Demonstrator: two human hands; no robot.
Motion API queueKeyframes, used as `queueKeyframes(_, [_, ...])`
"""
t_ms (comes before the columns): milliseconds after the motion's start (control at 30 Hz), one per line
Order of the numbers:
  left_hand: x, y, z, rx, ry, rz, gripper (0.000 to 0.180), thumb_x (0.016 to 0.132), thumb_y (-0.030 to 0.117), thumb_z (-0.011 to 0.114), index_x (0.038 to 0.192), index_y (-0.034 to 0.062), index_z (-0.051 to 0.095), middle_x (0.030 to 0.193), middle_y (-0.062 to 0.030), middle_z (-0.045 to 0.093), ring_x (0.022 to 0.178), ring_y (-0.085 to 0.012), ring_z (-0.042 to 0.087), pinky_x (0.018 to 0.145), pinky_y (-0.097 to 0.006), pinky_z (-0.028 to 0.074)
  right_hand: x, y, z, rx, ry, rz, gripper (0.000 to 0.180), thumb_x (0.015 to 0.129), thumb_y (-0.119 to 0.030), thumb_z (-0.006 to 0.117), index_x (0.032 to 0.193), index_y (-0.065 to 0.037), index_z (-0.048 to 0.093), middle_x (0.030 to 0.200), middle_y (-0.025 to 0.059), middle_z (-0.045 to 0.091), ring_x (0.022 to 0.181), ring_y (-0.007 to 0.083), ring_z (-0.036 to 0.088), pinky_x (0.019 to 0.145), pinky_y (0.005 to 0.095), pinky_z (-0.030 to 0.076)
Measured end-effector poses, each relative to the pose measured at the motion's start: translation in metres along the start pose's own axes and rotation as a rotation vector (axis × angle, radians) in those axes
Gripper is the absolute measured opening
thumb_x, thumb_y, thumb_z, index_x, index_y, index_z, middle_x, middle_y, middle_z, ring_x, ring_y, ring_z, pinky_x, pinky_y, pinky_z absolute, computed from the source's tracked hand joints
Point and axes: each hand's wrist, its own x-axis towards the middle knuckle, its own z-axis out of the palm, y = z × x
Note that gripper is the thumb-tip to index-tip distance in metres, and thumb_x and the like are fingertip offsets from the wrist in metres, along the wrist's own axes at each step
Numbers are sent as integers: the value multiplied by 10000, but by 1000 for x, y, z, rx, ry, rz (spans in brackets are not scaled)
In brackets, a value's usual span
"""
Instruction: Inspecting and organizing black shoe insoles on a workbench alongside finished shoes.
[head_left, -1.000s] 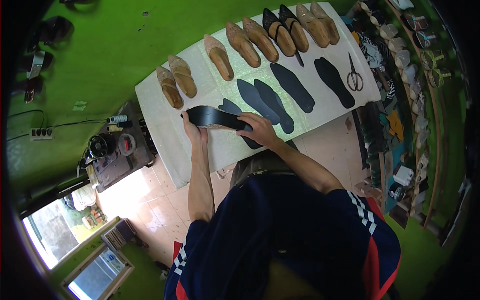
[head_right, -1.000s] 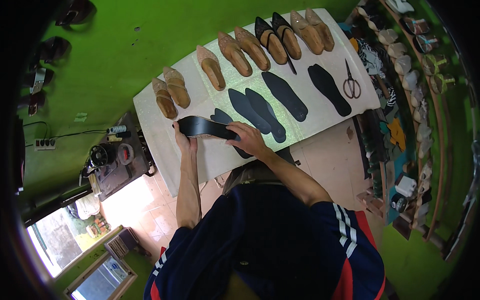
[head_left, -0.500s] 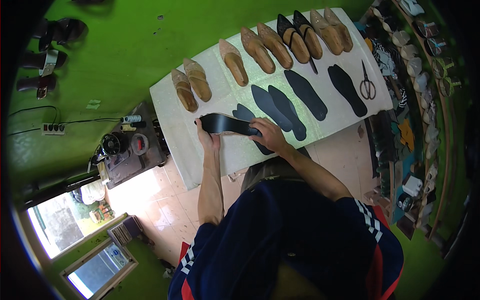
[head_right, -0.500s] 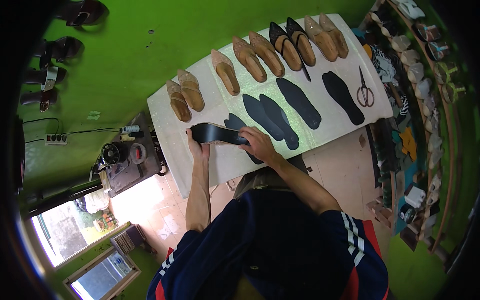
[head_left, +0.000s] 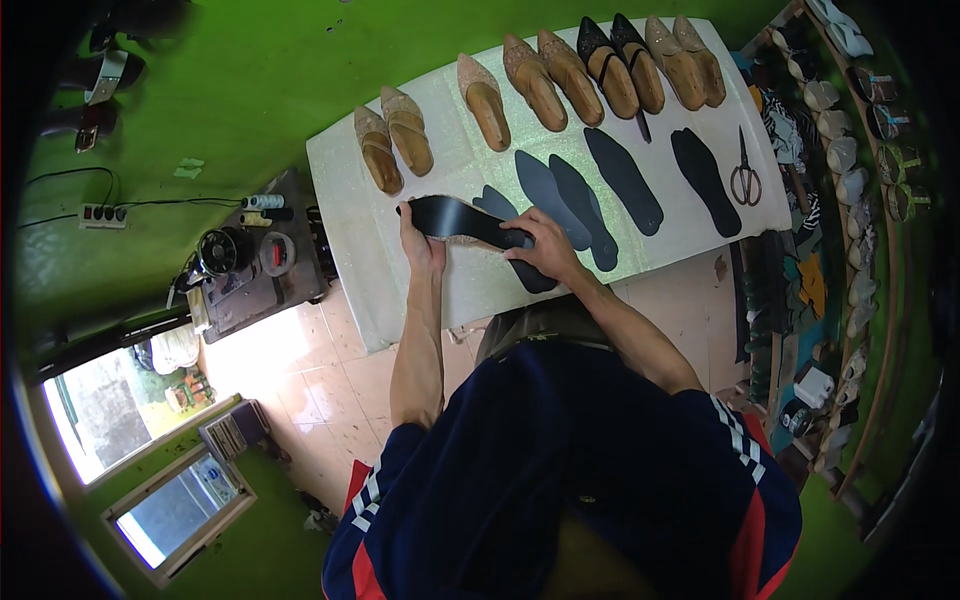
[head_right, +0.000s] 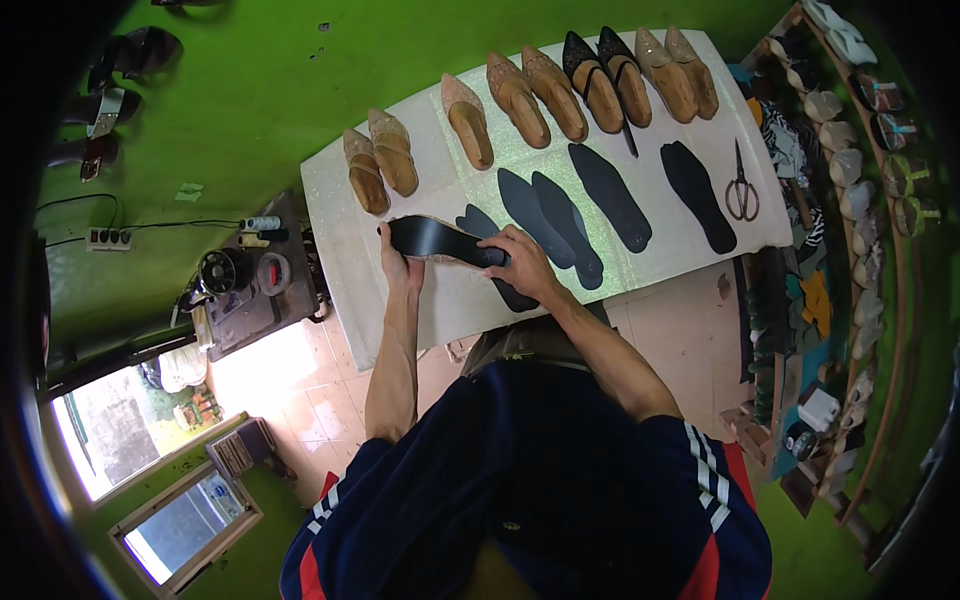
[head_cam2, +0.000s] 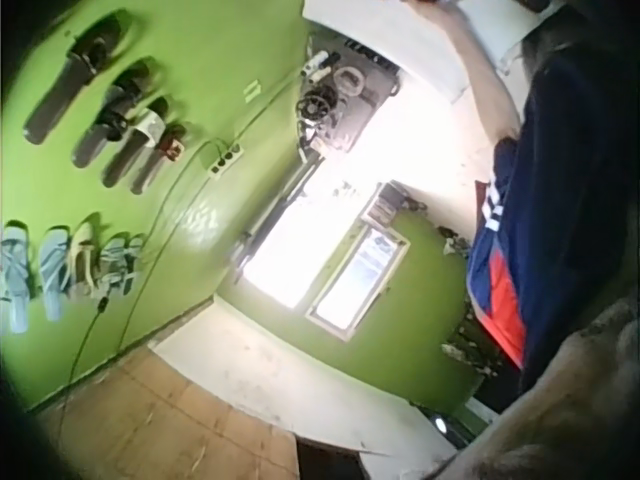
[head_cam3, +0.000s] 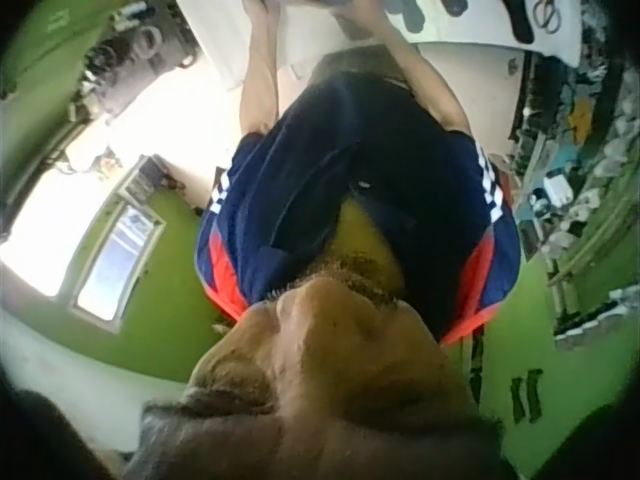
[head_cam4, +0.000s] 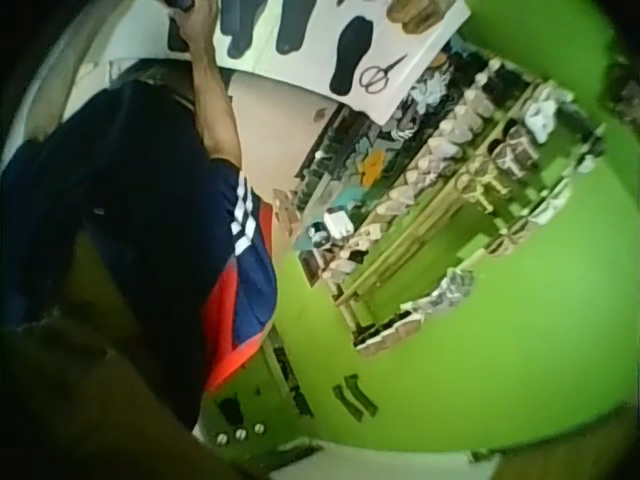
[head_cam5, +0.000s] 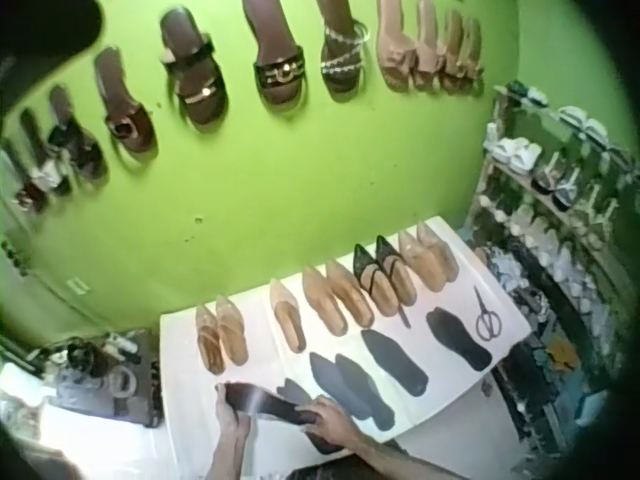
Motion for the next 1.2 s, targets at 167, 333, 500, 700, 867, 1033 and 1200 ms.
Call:
queueKeyframes(167, [7, 7, -1, -34, 33, -81, 275, 1092, 341, 566, 1061, 81, 649, 1012, -65, 720, 997, -218, 687, 960, -401, 529, 0, 1, 2, 4, 24, -26, 549, 698, -144, 922, 1216, -112, 742, 1060, 94, 650, 1059, 314, 641, 940, 422, 523])
queueKeyframes(333, [11, 10, -3, -107, 10, -122, 284, 1092, 331, 548, 1044, 75, 661, 1021, -77, 735, 1022, -237, 691, 977, -425, 525, 1, 5, 3, -15, 27, -52, 561, 696, -148, 920, 1225, -110, 736, 1063, 94, 649, 1054, 313, 640, 936, 422, 522])
queueKeyframes(500, [12, 9, -18, -108, -2, -101, 289, 1096, 326, 539, 1081, 68, 669, 1068, -90, 743, 1050, -251, 696, 998, -440, 527, 0, 3, 4, -30, 13, -68, 537, 727, -177, 904, 1231, -105, 733, 1084, 101, 645, 1058, 318, 639, 934, 422, 523])
queueKeyframes(700, [7, 8, -14, -122, 6, -95, 299, 1097, 336, 542, 1109, 64, 667, 1096, -98, 743, 1075, -252, 690, 1027, -433, 514, -3, 6, 7, -70, 21, -108, 506, 774, -213, 879, 1241, -87, 729, 1121, 107, 648, 1080, 322, 638, 935, 422, 522])
queueKeyframes(867, [6, 9, -16, -135, -9, -97, 302, 1097, 342, 546, 1142, 65, 657, 1126, -109, 735, 1098, -251, 681, 1045, -427, 503, -3, 4, 7, -87, 22, -123, 505, 772, -223, 885, 1237, -89, 737, 1120, 102, 657, 1068, 317, 641, 938, 421, 519])
queueKeyframes(1033, [-5, 1, 2, -122, -13, -53, 424, 1071, 461, 574, 1218, 70, 650, 1190, -109, 719, 1131, -245, 666, 1062, -423, 492, -3, 4, 7, -127, 58, -114, 508, 764, -263, 897, 1218, -91, 746, 1112, 101, 666, 1042, 312, 653, 918, 417, 527])
queueKeyframes(1200, [-16, -26, 3, -35, 77, 22, 726, 997, 739, 490, 1336, 108, 611, 1279, -44, 686, 1176, -232, 639, 1084, -388, 476, -9, -5, 7, -179, 83, -96, 436, 803, -266, 861, 1192, -109, 741, 1153, 79, 650, 1106, 300, 642, 926, 415, 538])
